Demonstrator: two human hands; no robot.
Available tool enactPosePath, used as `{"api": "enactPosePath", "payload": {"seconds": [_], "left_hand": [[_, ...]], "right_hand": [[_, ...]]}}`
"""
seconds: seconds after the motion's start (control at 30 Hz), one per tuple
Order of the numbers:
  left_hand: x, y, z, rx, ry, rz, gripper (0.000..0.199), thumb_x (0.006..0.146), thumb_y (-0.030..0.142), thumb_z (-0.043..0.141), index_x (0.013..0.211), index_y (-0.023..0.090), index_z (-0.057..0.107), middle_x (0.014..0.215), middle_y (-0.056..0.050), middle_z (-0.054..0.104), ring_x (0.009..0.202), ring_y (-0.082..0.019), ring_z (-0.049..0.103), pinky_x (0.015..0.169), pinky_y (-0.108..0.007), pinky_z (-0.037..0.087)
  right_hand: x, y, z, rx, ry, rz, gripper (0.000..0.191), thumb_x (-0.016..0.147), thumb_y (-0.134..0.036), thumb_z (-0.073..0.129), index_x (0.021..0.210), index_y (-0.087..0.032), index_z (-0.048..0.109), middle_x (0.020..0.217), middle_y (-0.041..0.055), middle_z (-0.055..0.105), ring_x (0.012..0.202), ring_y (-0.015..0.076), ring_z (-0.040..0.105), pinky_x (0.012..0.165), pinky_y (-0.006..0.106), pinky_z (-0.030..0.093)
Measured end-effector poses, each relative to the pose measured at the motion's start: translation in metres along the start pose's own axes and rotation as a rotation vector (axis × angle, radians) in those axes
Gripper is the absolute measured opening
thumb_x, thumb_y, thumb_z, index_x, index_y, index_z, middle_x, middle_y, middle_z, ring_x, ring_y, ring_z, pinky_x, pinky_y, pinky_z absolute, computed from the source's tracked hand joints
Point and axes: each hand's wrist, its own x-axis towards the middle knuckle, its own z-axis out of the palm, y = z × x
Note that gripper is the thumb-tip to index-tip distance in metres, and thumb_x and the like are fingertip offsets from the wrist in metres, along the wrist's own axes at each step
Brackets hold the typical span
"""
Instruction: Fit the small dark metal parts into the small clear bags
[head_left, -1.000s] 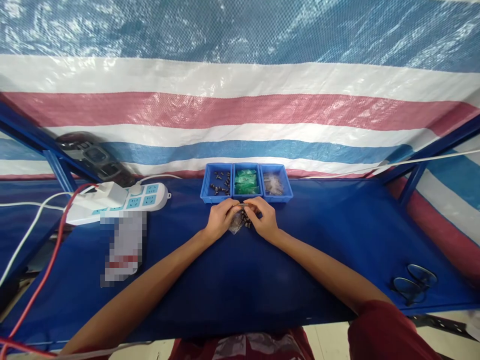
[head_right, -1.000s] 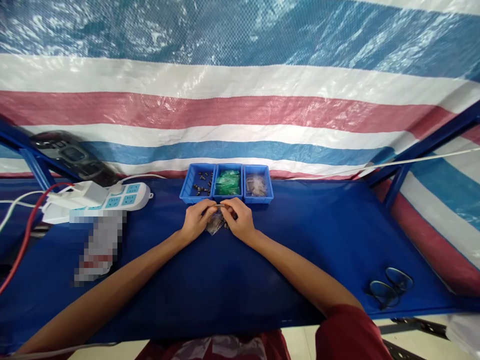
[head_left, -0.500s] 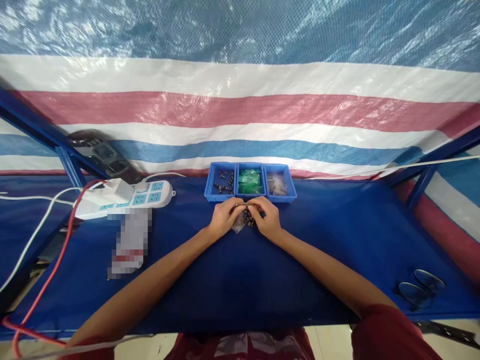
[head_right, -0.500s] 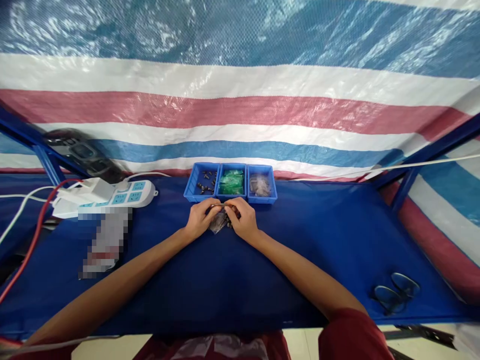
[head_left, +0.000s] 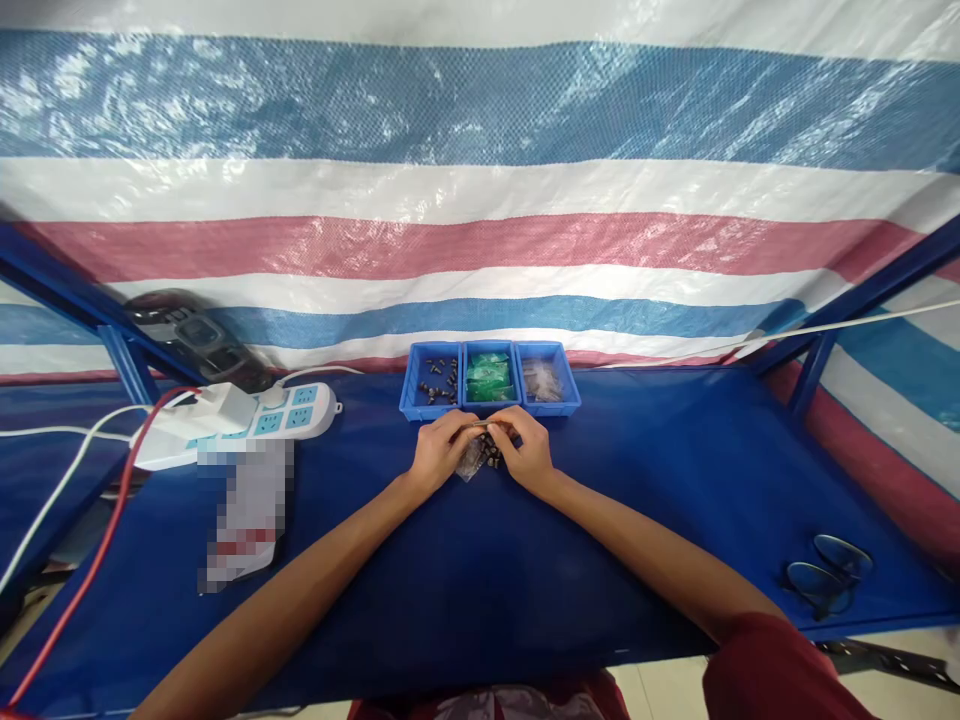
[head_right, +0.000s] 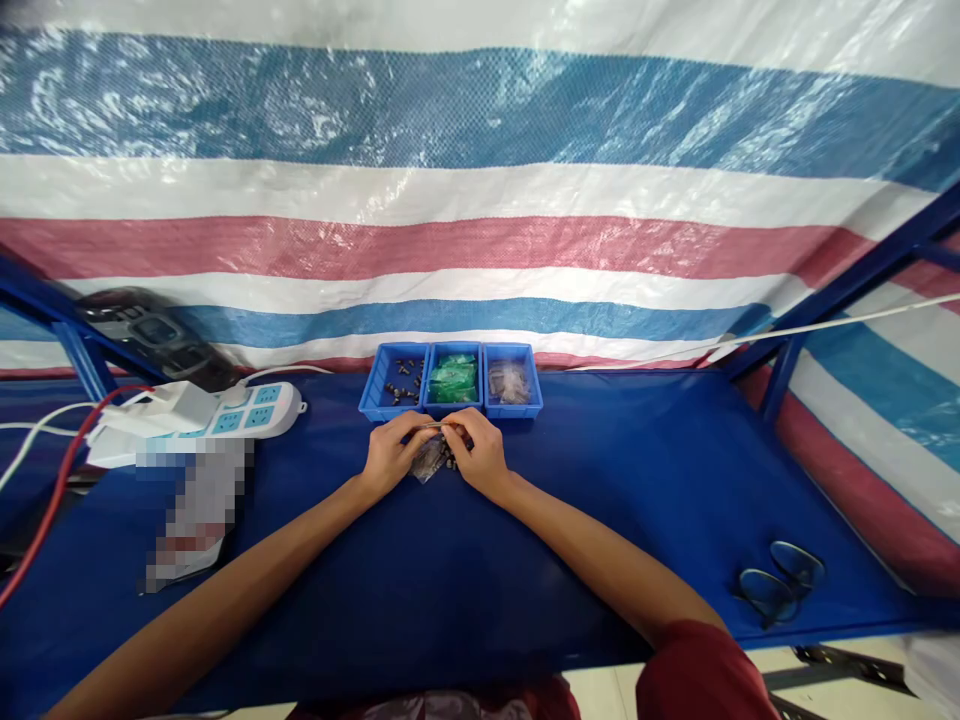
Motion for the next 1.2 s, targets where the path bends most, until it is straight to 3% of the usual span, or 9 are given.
{"api": "enactPosePath", "payload": {"seconds": [0.13, 0.53, 0.83, 1.03, 1.2], "left_hand": [[-0.0001, 0.0004, -0.0014, 0.015, 0.001, 0.035, 0.018, 0.089, 0.031, 0.053, 0.087, 0.017, 0.064, 0.078, -0.003, 0.067, 0.071, -0.014, 0.063, 0.067, -0.023, 0.048], [0.0007, 0.0036, -0.0026, 0.030, -0.073, -0.069, 0.027, 0.093, 0.031, 0.044, 0.082, 0.015, 0.062, 0.072, -0.002, 0.065, 0.065, -0.011, 0.061, 0.061, -0.021, 0.043], [0.0004, 0.0069, -0.0029, 0.007, -0.097, -0.137, 0.034, 0.094, 0.034, 0.042, 0.072, 0.015, 0.061, 0.063, -0.001, 0.062, 0.059, -0.010, 0.057, 0.059, -0.021, 0.041], [0.0011, 0.0064, -0.0054, 0.008, -0.094, -0.112, 0.029, 0.093, 0.034, 0.042, 0.083, 0.016, 0.062, 0.066, 0.000, 0.064, 0.060, -0.010, 0.058, 0.059, -0.020, 0.043], [0.0005, 0.0043, -0.0037, 0.035, -0.098, -0.072, 0.030, 0.085, 0.044, 0.054, 0.091, 0.016, 0.063, 0.072, 0.000, 0.067, 0.059, -0.011, 0.059, 0.058, -0.021, 0.045]], "right_hand": [[-0.0008, 0.0017, 0.0006, -0.015, -0.004, -0.022, 0.017, 0.092, -0.028, 0.047, 0.090, -0.018, 0.061, 0.080, 0.0042, 0.060, 0.065, 0.0134, 0.054, 0.060, 0.027, 0.046], [-0.0014, 0.0060, -0.0003, -0.014, -0.011, -0.067, 0.024, 0.093, -0.027, 0.046, 0.111, -0.022, 0.060, 0.083, 0.0042, 0.061, 0.065, 0.0138, 0.056, 0.060, 0.027, 0.050], [-0.0047, 0.0078, 0.0009, 0.001, -0.023, -0.058, 0.024, 0.090, -0.029, 0.052, 0.110, -0.021, 0.062, 0.088, 0.0049, 0.062, 0.064, 0.0125, 0.056, 0.061, 0.027, 0.052], [-0.0027, 0.0063, 0.0020, 0.010, 0.011, -0.057, 0.021, 0.092, -0.029, 0.050, 0.104, -0.020, 0.063, 0.088, 0.0056, 0.064, 0.066, 0.0131, 0.058, 0.062, 0.027, 0.052], [-0.0014, 0.0032, -0.0013, 0.007, 0.004, -0.022, 0.018, 0.091, -0.029, 0.050, 0.097, -0.019, 0.064, 0.085, 0.0047, 0.064, 0.068, 0.0136, 0.058, 0.064, 0.027, 0.050]]}}
